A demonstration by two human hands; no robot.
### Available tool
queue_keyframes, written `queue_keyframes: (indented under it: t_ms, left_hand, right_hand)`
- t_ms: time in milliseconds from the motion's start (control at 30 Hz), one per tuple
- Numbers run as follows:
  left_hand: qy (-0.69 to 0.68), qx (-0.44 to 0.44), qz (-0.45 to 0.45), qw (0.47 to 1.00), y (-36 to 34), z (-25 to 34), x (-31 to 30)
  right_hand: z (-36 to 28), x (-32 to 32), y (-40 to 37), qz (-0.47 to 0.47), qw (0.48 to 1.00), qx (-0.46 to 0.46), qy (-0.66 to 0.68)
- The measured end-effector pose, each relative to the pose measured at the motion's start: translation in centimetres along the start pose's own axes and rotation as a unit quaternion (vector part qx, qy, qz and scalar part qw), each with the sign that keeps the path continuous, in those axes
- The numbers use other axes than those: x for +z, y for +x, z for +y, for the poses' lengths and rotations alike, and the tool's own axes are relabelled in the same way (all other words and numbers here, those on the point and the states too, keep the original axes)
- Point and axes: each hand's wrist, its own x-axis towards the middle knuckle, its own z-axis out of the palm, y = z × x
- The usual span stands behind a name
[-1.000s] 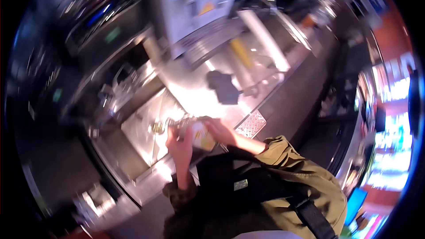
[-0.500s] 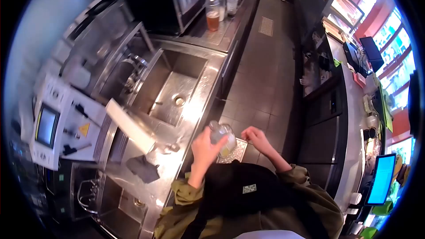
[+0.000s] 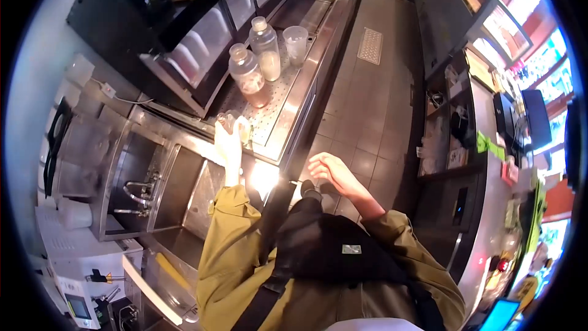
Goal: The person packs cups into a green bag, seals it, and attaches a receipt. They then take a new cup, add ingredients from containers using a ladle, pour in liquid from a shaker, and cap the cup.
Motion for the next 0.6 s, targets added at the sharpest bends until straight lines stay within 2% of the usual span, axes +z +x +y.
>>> queue_keyframes:
  t_ms: [67, 100, 133, 200, 233, 300, 367, 400, 433, 467, 500, 533, 600]
  left_hand:
    - [0.004, 0.017, 0.022, 1.000, 1.7, -0.7, 2.9]
    - [0.007, 0.000, 0.004, 1.000, 2.4, -0.3, 3.1]
    - [0.026, -0.021, 0.005, 0.999, 2.6, -0.5, 3.9]
    - [0.064, -0.063, 0.021, 0.996, 3.3, -1.1, 5.5]
    - [0.059, -0.083, 0.042, 0.994, 3.6, -0.3, 5.5]
    - [0.062, -0.130, 0.014, 0.990, 4.1, -0.1, 6.2]
    - [0.078, -0.182, -0.009, 0.980, 4.1, -0.8, 7.2]
    - [0.073, -0.164, -0.010, 0.984, 4.5, -0.2, 6.7]
    - [0.067, -0.145, -0.012, 0.987, 5.0, 1.0, 5.8]
    - [0.061, -0.125, -0.015, 0.990, 4.9, 1.9, 5.4]
    - [0.148, -0.146, -0.003, 0.978, 4.1, 2.1, 5.1]
    - [0.168, -0.181, 0.049, 0.968, 3.7, 2.8, 4.7]
    - [0.017, -0.231, 0.193, 0.953, 5.7, 8.5, 2.9]
  right_hand:
    - [-2.0, -2.6, 5.2, 0.010, 0.997, 0.069, 0.013]
    - [-2.9, -3.5, 6.8, -0.009, 0.999, 0.037, 0.011]
    - [-4.4, -4.2, 8.4, -0.043, 0.996, 0.047, 0.067]
    - [-5.2, -6.0, 12.8, -0.093, 0.991, 0.053, 0.078]
    - [-5.1, -6.9, 15.1, -0.109, 0.984, 0.079, 0.116]
    - [-4.7, -8.4, 19.9, -0.142, 0.962, 0.138, 0.187]
    - [-5.6, -8.2, 25.0, -0.119, 0.924, 0.266, 0.247]
    - [-5.3, -7.8, 27.1, -0.104, 0.898, 0.331, 0.272]
    - [-1.5, -9.0, 30.4, -0.170, 0.886, 0.300, 0.310]
    - [-1.6, -8.5, 31.6, -0.160, 0.872, 0.348, 0.304]
    - [-2.6, -7.4, 33.6, -0.152, 0.860, 0.390, 0.293]
    - [-3.8, -5.5, 35.5, -0.143, 0.846, 0.429, 0.283]
    - [-5.3, -1.5, 37.5, -0.110, 0.810, 0.509, 0.270]
